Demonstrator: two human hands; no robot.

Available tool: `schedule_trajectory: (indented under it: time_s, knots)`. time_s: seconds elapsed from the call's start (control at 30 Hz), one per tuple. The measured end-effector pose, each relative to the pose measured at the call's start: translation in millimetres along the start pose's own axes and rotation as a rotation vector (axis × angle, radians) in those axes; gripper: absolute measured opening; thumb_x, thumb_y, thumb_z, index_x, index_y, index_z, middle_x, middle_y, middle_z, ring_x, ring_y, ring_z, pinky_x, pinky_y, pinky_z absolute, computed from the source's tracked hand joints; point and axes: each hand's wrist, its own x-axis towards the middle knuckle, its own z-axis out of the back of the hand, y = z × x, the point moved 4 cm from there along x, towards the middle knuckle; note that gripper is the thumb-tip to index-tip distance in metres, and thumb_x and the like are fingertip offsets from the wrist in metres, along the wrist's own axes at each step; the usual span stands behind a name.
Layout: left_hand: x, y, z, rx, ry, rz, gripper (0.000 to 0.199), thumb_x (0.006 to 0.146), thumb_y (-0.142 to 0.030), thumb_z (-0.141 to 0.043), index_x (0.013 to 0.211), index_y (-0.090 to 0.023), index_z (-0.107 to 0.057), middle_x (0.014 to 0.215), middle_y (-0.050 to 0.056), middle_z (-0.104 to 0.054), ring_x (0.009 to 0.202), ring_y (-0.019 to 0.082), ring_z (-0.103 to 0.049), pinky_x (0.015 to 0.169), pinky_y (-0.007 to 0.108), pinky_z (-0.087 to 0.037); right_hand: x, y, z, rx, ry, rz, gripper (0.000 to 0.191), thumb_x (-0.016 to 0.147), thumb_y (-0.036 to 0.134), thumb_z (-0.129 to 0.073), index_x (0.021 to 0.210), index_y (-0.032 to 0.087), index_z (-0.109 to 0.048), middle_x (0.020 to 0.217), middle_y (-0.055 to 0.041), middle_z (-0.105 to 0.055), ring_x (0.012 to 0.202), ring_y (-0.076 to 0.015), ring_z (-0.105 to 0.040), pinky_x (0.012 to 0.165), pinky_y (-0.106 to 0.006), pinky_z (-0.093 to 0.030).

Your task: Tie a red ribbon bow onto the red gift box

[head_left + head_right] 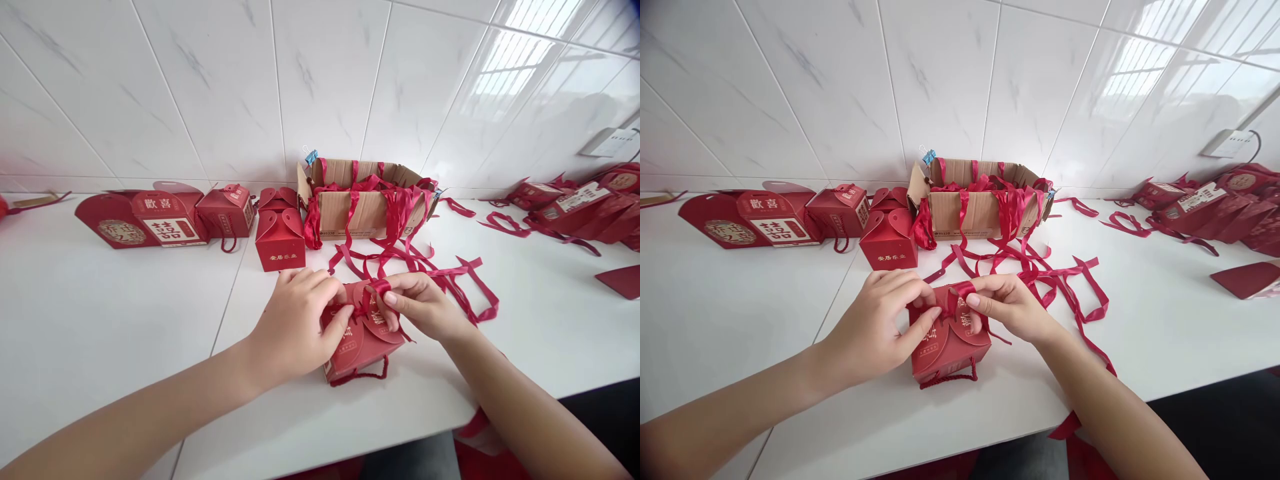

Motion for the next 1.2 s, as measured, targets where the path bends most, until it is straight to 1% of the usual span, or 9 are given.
schedule_trajectory:
  time_s: [0.13,0.23,0.33,0.43,0.63,0.87,0.97,1.07,1.2]
  knots:
    - [6.1,-2.9,-0.2,-0.138,-0.050,0.024,0.013,0.084,-0.030,-0.057,0.089,-0.018,-0.058,0.082,0.000,-0.064,0.077,0.017,-0.056,0.077,0.037,-0.038,0.0,4.1,-5.4,-0.027,0.002,0.039,0.016,0.094,0.023,-0.054,0.098,0.019,-0.069,0.063,0.0014,-0.062,0.059,-0.0081,-0.057,0.059,-0.023,-0.048]
    - [13.1,-4.7,-4.0,-0.136,-0.045,0.026,0.009,0.082,-0.027,-0.058,0.080,-0.019,-0.058,0.075,-0.001,-0.063,0.075,0.017,-0.056,0.075,0.036,-0.036,-0.8,6.3,-5.5,-0.055,0.027,0.036,0.016,0.094,0.025,-0.054,0.103,0.018,-0.065,0.073,-0.0013,-0.063,0.070,-0.0101,-0.059,0.065,-0.024,-0.049]
    - [19.4,-5.3,-5.5,-0.100,-0.057,0.041,0.014,0.080,-0.021,-0.055,0.066,-0.018,-0.053,0.065,-0.003,-0.058,0.070,0.015,-0.054,0.073,0.035,-0.034,-0.8,6.1,-3.5,-0.039,-0.013,0.004,0.016,0.092,0.031,-0.057,0.101,0.018,-0.059,0.064,0.0026,-0.057,0.057,-0.0085,-0.054,0.056,-0.022,-0.047]
    - [25.0,-5.2,-2.0,-0.091,-0.136,0.074,0.017,0.081,-0.021,-0.054,0.065,-0.018,-0.052,0.061,-0.004,-0.055,0.064,0.014,-0.051,0.070,0.033,-0.034,0.7,4.9,-1.5,-0.024,-0.121,-0.044,0.019,0.090,0.038,-0.058,0.094,0.019,-0.053,0.054,0.0079,-0.047,0.044,-0.0055,-0.042,0.046,-0.019,-0.038]
    - [30.8,-8.0,13.0,0.027,-0.396,0.017,0.015,0.083,-0.019,-0.052,0.069,-0.017,-0.055,0.068,-0.001,-0.058,0.068,0.014,-0.054,0.071,0.032,-0.036,3.6,3.8,2.0,-0.058,-0.153,-0.027,0.025,0.086,0.042,-0.063,0.094,0.019,-0.058,0.066,0.0034,-0.054,0.055,-0.0059,-0.047,0.049,-0.018,-0.038]
    - [30.2,-19.7,19.8,0.001,-0.402,-0.059,0.013,0.083,-0.016,-0.055,0.070,-0.017,-0.057,0.070,-0.002,-0.061,0.069,0.014,-0.057,0.071,0.031,-0.039,-0.8,8.1,0.1,-0.213,-0.115,-0.126,0.035,0.086,0.043,-0.061,0.105,0.014,-0.064,0.048,0.0083,-0.041,0.040,-0.0047,-0.034,0.039,-0.018,-0.029]
    - [30.5,-24.8,21.0,0.046,-0.413,-0.100,0.010,0.082,-0.015,-0.057,0.072,-0.018,-0.059,0.073,-0.002,-0.064,0.073,0.014,-0.059,0.074,0.032,-0.039,0.7,12.4,-7.7,-0.231,-0.067,-0.133,0.029,0.085,0.043,-0.062,0.088,0.015,-0.063,0.047,0.0093,-0.035,0.041,-0.0043,-0.032,0.040,-0.018,-0.028]
    - [28.9,-26.7,21.2,0.188,-0.460,-0.183,0.008,0.081,-0.014,-0.058,0.074,-0.018,-0.062,0.076,-0.001,-0.065,0.073,0.015,-0.060,0.074,0.033,-0.039,3.7,14.2,-12.7,-0.243,-0.055,-0.141,0.034,0.083,0.044,-0.063,0.067,0.016,-0.054,0.048,0.0084,-0.032,0.043,-0.0041,-0.028,0.040,-0.019,-0.025]
    - [20.0,-27.7,24.8,0.412,-0.562,-0.298,0.009,0.081,-0.018,-0.060,0.073,-0.020,-0.062,0.073,0.000,-0.065,0.071,0.018,-0.059,0.074,0.037,-0.038,4.9,11.6,-13.6,-0.246,-0.089,-0.176,0.037,0.083,0.043,-0.063,0.060,0.016,-0.051,0.050,0.0065,-0.035,0.044,-0.0051,-0.029,0.040,-0.020,-0.024]
